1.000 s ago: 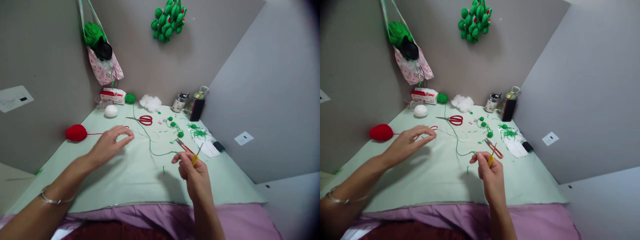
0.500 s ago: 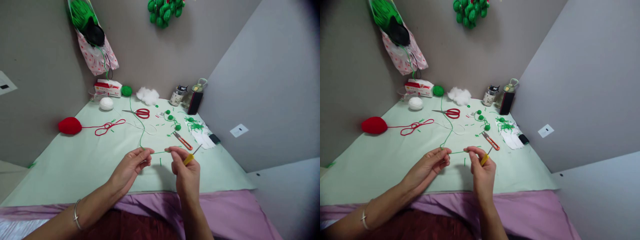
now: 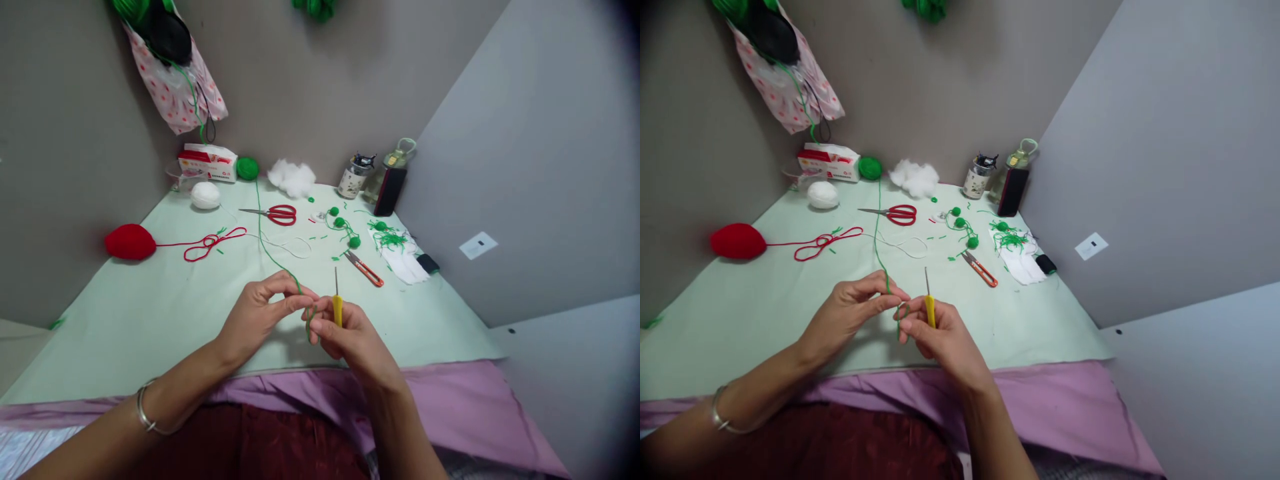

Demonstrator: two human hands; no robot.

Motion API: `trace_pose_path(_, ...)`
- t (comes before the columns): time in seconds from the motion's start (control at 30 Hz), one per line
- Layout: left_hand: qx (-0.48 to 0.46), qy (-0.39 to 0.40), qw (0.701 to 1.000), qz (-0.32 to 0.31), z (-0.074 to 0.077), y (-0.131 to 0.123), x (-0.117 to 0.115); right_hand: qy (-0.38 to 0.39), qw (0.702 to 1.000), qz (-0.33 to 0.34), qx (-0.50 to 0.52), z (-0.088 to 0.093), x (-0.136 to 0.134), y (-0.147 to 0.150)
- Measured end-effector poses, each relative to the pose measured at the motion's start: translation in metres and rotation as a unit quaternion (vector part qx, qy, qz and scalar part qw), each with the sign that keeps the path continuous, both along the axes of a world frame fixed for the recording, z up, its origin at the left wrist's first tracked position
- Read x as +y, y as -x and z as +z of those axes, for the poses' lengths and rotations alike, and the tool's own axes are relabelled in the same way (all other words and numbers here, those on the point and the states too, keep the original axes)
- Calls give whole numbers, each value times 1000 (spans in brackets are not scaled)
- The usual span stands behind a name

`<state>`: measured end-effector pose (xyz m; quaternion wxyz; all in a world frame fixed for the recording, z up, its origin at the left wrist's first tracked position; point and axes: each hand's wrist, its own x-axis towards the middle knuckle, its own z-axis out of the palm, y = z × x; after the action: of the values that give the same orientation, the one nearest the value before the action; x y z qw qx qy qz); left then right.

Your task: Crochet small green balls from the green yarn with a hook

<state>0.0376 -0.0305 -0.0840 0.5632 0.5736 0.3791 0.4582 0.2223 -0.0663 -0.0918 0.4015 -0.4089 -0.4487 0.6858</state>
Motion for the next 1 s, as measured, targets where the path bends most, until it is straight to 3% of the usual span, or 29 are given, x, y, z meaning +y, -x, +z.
trace_pose_path(0.2, -32, 4, 999, -3, -6, -10, 1, 3, 1000, -3, 4, -4, 4, 8)
trace_pose_path(0.37, -82, 78, 993, 37, -11, -8, 4, 24, 997, -65, 46, -12, 9, 9)
trace_pose_path(0.53, -79, 91, 989, 81, -13, 0, 5, 37, 989, -125, 69, -13, 14, 6)
trace_pose_path(0.67, -28, 42, 995, 83, -9, 3, 2, 16, 992, -124, 11, -12, 12, 4)
trace_pose_path(0.87, 13, -10, 999, 29, -5, -5, 5, -3, 998, -40, -51, -8, 6, 8)
trace_pose_path(1.0, 29, -14, 999, 28, -10, -7, 6, -5, 995, -97, -15, -8, 7, 11)
